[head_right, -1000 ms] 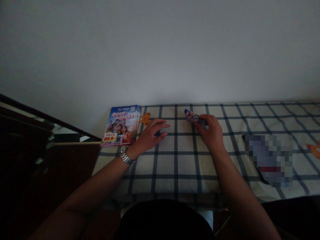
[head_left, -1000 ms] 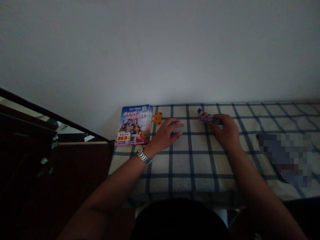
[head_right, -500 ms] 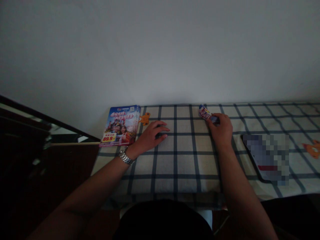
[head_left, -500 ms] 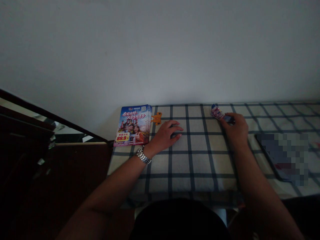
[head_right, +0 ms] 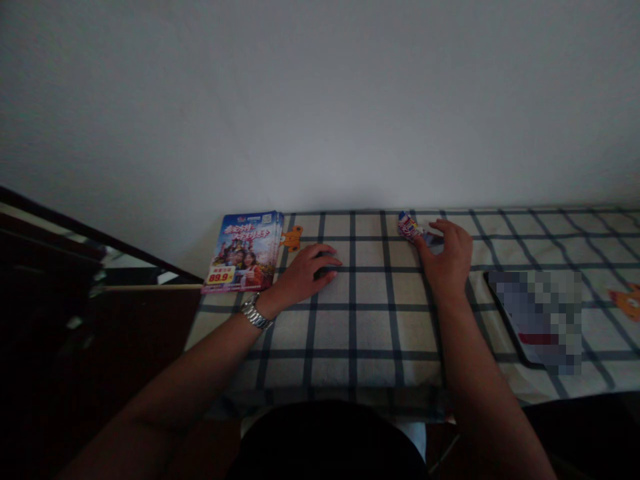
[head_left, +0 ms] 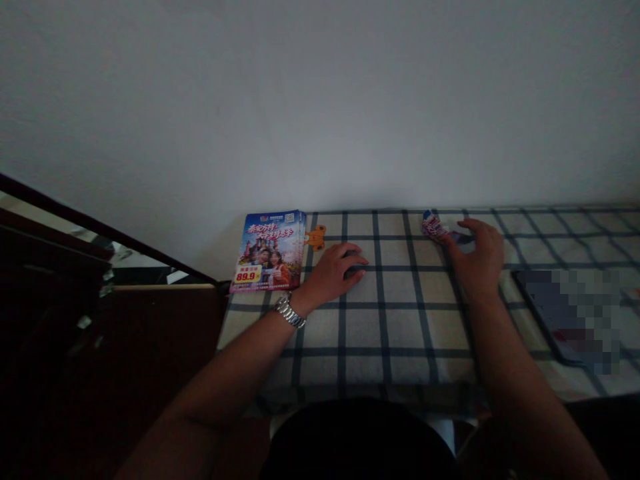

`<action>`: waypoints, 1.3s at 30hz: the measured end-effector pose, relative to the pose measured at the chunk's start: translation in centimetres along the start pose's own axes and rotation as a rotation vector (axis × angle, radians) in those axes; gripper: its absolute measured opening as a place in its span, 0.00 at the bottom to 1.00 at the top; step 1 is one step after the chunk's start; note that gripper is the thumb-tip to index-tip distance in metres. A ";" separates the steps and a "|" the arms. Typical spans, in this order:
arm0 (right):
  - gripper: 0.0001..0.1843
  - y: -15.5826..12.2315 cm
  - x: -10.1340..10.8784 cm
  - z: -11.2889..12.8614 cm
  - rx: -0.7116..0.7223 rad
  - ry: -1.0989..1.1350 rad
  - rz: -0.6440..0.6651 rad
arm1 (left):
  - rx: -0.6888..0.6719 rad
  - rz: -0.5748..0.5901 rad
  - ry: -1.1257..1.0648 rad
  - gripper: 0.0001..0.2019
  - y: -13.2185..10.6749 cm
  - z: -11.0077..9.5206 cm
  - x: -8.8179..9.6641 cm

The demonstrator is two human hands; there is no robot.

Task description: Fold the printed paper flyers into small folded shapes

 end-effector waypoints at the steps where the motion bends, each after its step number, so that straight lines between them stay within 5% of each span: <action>1: 0.21 0.0 0.3 0.5 0.020 0.013 -0.016 | 0.001 0.004 0.001 0.11 0.0 0.0 0.0; 4: 0.19 -0.4 0.4 2.7 0.114 0.113 0.037 | 0.011 0.008 0.004 0.11 0.0 0.1 -0.1; 11: 0.22 -3.3 -3.4 8.3 0.446 0.290 0.442 | 0.010 0.006 0.019 0.10 0.0 -0.1 -0.1; 27: 0.21 -5.0 -5.8 8.7 0.498 0.230 0.554 | 0.007 0.041 0.070 0.12 0.0 -1.4 0.4; 33: 0.22 -4.9 -5.9 8.4 0.479 0.230 0.564 | 0.022 -0.008 0.053 0.14 -3.0 -2.4 4.8; 39: 0.21 -4.8 -6.0 8.2 0.474 0.265 0.573 | 0.144 -0.100 0.120 0.12 -8.0 -0.5 10.8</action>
Point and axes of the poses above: each hand's wrist, its own y-axis towards the middle knuckle, its own x-axis out of the back of the hand, z = x × y, the point moved 8 cm from there along y, towards the middle knuckle, and after that the axes turned 7 degrees about -y, right-handed, at the moved point
